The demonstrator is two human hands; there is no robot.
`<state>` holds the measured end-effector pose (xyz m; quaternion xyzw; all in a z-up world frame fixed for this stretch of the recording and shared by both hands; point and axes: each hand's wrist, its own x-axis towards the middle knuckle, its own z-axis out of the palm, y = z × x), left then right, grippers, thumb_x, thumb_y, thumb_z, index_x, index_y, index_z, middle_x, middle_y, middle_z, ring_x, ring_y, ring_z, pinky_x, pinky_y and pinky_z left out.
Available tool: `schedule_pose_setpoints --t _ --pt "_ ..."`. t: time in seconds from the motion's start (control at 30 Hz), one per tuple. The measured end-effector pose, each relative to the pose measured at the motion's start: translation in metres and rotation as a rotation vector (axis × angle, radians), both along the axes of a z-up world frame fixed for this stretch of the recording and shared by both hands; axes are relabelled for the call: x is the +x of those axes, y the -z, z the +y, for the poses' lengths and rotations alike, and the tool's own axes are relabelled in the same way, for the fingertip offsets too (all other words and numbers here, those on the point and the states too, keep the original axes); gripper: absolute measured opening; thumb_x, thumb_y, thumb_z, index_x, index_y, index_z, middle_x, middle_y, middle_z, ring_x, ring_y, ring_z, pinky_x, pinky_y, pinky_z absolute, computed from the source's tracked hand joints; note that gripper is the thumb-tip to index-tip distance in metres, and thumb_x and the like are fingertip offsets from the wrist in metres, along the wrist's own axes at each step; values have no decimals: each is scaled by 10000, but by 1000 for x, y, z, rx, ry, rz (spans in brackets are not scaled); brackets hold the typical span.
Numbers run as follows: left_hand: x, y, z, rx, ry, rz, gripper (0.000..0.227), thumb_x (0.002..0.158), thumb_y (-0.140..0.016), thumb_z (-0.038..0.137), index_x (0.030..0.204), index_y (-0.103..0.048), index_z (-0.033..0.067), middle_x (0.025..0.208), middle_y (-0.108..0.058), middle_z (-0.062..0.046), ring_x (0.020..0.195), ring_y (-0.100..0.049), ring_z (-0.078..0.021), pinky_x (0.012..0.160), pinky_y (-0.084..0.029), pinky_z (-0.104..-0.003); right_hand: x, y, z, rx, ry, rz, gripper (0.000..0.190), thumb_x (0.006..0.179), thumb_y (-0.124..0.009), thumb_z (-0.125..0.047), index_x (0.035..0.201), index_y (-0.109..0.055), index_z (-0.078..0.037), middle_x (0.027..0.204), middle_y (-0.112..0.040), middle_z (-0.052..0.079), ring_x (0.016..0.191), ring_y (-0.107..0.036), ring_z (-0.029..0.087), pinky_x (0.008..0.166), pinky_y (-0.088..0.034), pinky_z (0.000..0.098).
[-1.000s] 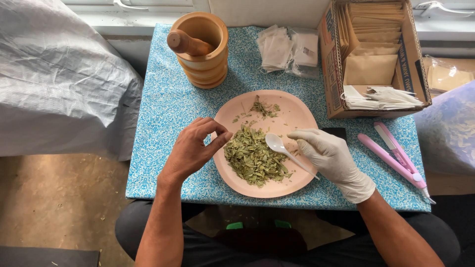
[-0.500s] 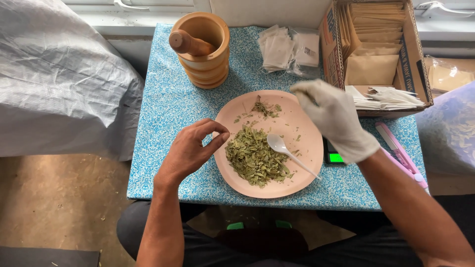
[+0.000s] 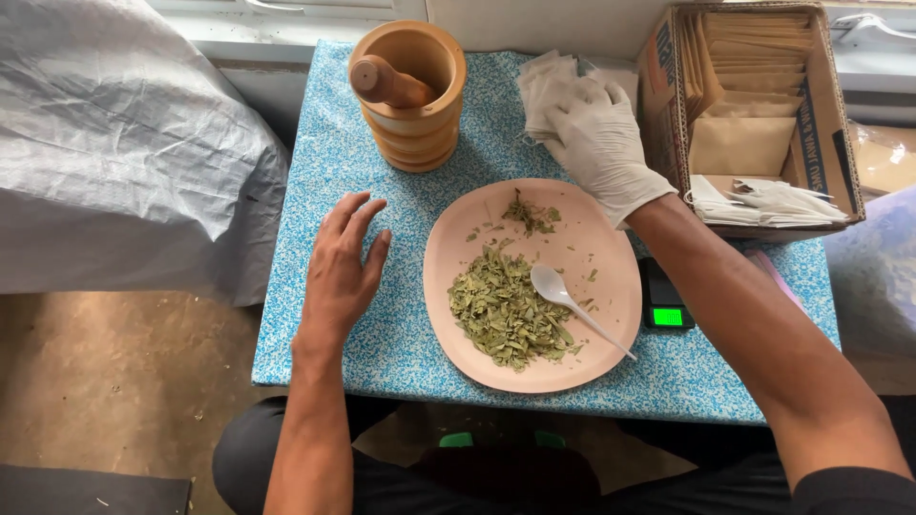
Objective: Filling small tea bags with dried leaves using a spoon and sealing them with a handheld heat sealer.
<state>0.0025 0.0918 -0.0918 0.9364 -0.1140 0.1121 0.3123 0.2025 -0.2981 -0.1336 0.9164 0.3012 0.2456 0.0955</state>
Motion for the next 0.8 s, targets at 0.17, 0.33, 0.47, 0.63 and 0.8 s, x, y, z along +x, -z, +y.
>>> schedule_pose_setpoints --t 0.17,0.33,0.47,0.63,0.8 --pt "25 12 -16 4 69 -192 237 1134 -683 160 1328 -715 27 1364 -714 -173 1253 -682 -375 1018 -568 -517 8 -4 7 112 -17 10 158 1076 -735 -320 942 -752 -236 929 -716 42 961 -679 338 1094 -487 548" --pt "48 16 -33 -14 152 -337 158 1164 -672 152 1187 -763 24 1172 -779 -133 1016 -730 -333 786 -590 -468 9 -13 7 145 49 201 224 1060 -686 -268 849 -740 -214 793 -719 12 943 -630 318 1180 -425 545" --pt "63 26 -47 -70 168 -307 292 1201 -560 248 1185 -771 47 1143 -802 -113 1016 -751 -355 752 -566 -499 8 -14 8 162 81 146 216 1071 -705 -292 922 -827 -196 849 -769 109 965 -651 328 1058 -487 530" --pt "70 24 -57 -136 151 -294 428 1219 -495 317 1053 -744 10 896 -733 -110 775 -676 -313 621 -473 -479 8 -25 8 141 93 -77 164 1126 -725 -286 1027 -852 -257 881 -757 37 789 -675 305 959 -501 472" --pt "80 27 -66 -173 139 -246 330 1160 -600 321 1182 -824 81 1121 -859 -108 971 -814 -332 788 -607 -477 17 -60 3 336 25 -239 67 1063 -863 -237 1060 -885 -300 1053 -818 -65 941 -714 247 984 -520 468"
